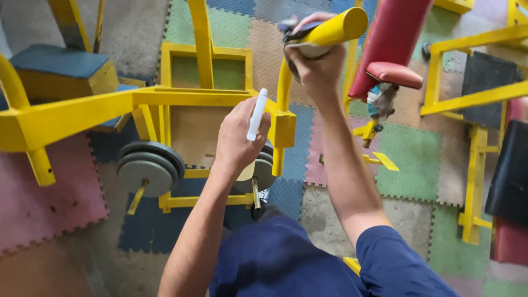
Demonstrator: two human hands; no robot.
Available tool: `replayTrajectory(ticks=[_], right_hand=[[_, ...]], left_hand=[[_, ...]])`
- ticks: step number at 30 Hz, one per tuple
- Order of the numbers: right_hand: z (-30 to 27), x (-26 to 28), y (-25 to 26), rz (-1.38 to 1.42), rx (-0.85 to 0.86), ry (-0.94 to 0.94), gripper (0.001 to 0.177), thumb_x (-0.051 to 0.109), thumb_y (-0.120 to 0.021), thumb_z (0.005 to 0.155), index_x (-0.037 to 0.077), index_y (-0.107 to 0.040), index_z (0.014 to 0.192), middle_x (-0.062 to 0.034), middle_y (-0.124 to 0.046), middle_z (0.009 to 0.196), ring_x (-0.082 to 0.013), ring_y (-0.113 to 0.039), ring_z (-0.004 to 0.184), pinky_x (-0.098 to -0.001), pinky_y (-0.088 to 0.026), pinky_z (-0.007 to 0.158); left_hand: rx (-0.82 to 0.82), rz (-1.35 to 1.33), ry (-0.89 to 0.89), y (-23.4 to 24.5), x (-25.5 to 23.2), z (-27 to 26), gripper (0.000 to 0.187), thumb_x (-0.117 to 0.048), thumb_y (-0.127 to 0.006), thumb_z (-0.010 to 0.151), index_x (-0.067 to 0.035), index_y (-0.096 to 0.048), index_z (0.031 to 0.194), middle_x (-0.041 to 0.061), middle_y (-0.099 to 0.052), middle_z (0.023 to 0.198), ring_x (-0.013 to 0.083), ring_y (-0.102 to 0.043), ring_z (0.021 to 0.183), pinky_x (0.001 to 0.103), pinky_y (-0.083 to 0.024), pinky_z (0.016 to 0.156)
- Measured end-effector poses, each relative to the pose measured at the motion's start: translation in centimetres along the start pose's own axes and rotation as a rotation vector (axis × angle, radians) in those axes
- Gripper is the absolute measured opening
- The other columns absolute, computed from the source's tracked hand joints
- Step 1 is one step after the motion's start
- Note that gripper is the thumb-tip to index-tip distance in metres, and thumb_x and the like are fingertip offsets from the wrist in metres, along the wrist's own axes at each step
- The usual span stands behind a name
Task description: Clean and wipe down gym equipment and weight plates using a spray bottle and cloth.
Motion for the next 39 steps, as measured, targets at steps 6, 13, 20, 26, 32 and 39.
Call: replayTrajectory(ticks=[6, 13, 20, 26, 32, 39], right_hand=[[-0.2, 3.2, -2.1, -0.035, -0.307, 0.12, 0.029, -0.002, -0.076, 0.097, 0.006, -0.057, 0.117, -0.0041, -0.067, 0.097, -0.0092, -0.064, 0.078, -0.0237, -0.053, 0.065], [-4.3, -12.0, -0.3, -0.186, -0.291, -0.103, 0.03, 0.007, -0.083, 0.099, 0.003, -0.059, 0.118, -0.0063, -0.069, 0.101, -0.0145, -0.066, 0.084, -0.0296, -0.057, 0.076], [-7.8, -0.4, -4.1, -0.964, -0.05, -0.648, 0.042, 0.019, -0.075, 0.094, 0.003, -0.055, 0.128, -0.0209, -0.071, 0.115, -0.0349, -0.071, 0.105, -0.0436, -0.054, 0.093], [-15.7, 3.4, -6.2, -1.244, 0.046, -0.206, 0.052, 0.011, -0.072, 0.098, 0.011, -0.05, 0.145, -0.0217, -0.056, 0.149, -0.0389, -0.053, 0.139, -0.0466, -0.045, 0.117], [-21.3, -1.8, -7.9, -1.408, -0.054, -0.076, 0.078, 0.015, -0.068, 0.102, 0.007, -0.023, 0.165, -0.0287, -0.018, 0.168, -0.0484, -0.025, 0.155, -0.0552, -0.031, 0.127], [-21.7, -4.2, -7.9, -1.083, -0.436, -0.334, 0.085, 0.028, -0.066, 0.11, 0.001, -0.008, 0.166, -0.031, -0.032, 0.161, -0.0457, -0.045, 0.146, -0.048, -0.046, 0.12]], left_hand=[[0.039, -0.065, -0.13, 1.7, -0.5, 0.7, 0.031, -0.015, -0.062, 0.096, -0.002, -0.064, 0.124, 0.021, -0.071, 0.112, 0.0405, -0.069, 0.103, 0.047, -0.056, 0.09], [0.179, -0.099, -0.073, 3.9, 1.6, -0.9, 0.031, -0.017, -0.064, 0.094, -0.003, -0.065, 0.122, 0.02, -0.071, 0.108, 0.0411, -0.068, 0.102, 0.048, -0.055, 0.089], [0.242, -0.13, -0.073, 4.1, 4.5, -2.4, 0.031, -0.019, -0.065, 0.093, -0.004, -0.066, 0.12, 0.021, -0.072, 0.107, 0.0406, -0.069, 0.101, 0.048, -0.055, 0.088], [0.318, -0.132, -0.01, 4.9, 6.1, -3.9, 0.031, -0.019, -0.065, 0.09, -0.006, -0.067, 0.118, 0.02, -0.072, 0.107, 0.0404, -0.069, 0.101, 0.048, -0.055, 0.088], [0.364, -0.147, 0.052, 5.3, 6.5, -6.0, 0.031, -0.019, -0.065, 0.09, -0.009, -0.068, 0.119, 0.02, -0.072, 0.107, 0.0417, -0.068, 0.101, 0.049, -0.055, 0.087], [0.418, -0.168, 0.046, 4.1, 7.2, -7.9, 0.027, -0.017, -0.064, 0.089, -0.008, -0.069, 0.114, 0.02, -0.072, 0.107, 0.0409, -0.068, 0.101, 0.048, -0.055, 0.087]])
Point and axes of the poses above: each hand's wrist, its own z-axis towards the middle knuckle, its own y-axis out of the back of the hand, x = y × z, the point moved 1 cm from there along z, towards the middle knuckle
